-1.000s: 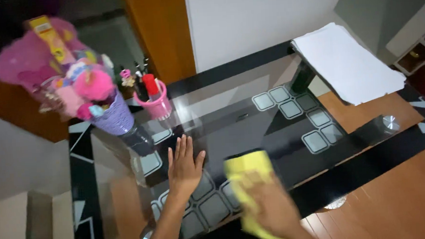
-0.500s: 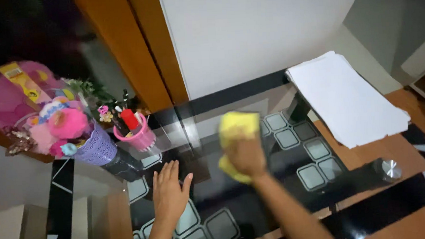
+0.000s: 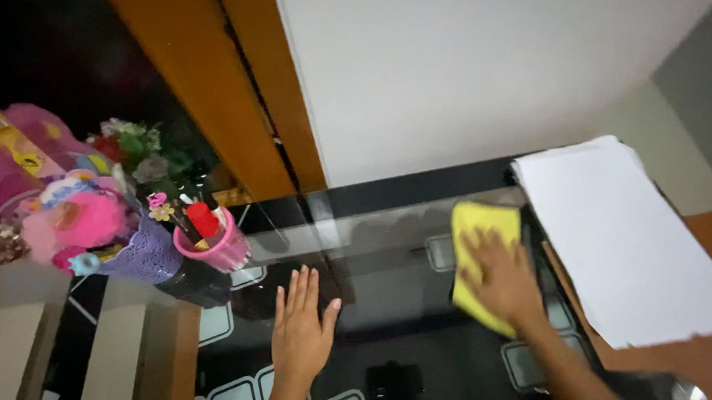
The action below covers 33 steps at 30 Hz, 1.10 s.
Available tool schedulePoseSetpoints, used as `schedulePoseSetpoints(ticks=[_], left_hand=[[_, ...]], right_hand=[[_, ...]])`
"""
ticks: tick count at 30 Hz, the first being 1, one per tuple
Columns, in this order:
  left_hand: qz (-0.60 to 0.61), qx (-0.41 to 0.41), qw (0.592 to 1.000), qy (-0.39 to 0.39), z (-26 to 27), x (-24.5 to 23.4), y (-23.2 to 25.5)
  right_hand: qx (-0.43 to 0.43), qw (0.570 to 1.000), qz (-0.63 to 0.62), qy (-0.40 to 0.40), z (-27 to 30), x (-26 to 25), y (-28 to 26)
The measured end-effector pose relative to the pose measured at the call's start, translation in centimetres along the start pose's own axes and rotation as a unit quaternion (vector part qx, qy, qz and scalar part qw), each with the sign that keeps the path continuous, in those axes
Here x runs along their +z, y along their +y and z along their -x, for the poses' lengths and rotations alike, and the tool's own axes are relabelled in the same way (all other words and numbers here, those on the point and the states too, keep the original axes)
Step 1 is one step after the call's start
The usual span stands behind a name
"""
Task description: Wiping a glass table with a cloth and moving desk items.
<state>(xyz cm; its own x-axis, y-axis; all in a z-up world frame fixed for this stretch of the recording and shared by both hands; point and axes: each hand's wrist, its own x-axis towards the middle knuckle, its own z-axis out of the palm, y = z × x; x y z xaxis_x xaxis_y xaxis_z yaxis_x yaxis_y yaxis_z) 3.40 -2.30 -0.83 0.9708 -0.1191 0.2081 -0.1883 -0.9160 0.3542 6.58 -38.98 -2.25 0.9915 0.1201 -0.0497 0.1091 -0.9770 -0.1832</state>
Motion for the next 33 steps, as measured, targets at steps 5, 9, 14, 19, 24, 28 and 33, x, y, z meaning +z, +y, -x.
schedulePoseSetpoints(ticks=[5, 9, 14, 19, 24, 28, 33], left_hand=[[0.033, -0.009, 0.999, -0.002, 0.0, -1.1, 0.6], [0.028, -0.015, 0.999, -0.005, 0.2, -1.1, 0.3], [0.057, 0.000, 0.998, 0.023, 0.3, -0.7, 0.1], [0.047, -0.002, 0.999, 0.023, 0.3, -0.6, 0.1], [0.038, 0.005, 0.998, 0.043, 0.3, -0.5, 0.4], [0.040, 0.003, 0.998, 0.049, 0.1, -0.3, 0.2], [0.056, -0.001, 0.998, 0.042, 0.2, 0.0, -0.2]], right_hand=[[0.046, 0.996, 0.039, 0.073, -13.2, -1.4, -1.5], [-0.031, 0.997, 0.052, 0.040, -13.0, 0.6, -12.2], [-0.328, 0.943, -0.029, 0.045, -0.4, 2.5, -18.3], [-0.330, 0.944, -0.023, 0.023, 7.9, 1.2, -9.6], [0.017, 0.981, 0.069, -0.178, 3.9, -2.4, -0.4], [-0.023, 0.995, 0.071, 0.062, -3.5, 0.1, -1.6], [-0.129, 0.986, 0.069, 0.084, -2.2, 1.3, -14.1]])
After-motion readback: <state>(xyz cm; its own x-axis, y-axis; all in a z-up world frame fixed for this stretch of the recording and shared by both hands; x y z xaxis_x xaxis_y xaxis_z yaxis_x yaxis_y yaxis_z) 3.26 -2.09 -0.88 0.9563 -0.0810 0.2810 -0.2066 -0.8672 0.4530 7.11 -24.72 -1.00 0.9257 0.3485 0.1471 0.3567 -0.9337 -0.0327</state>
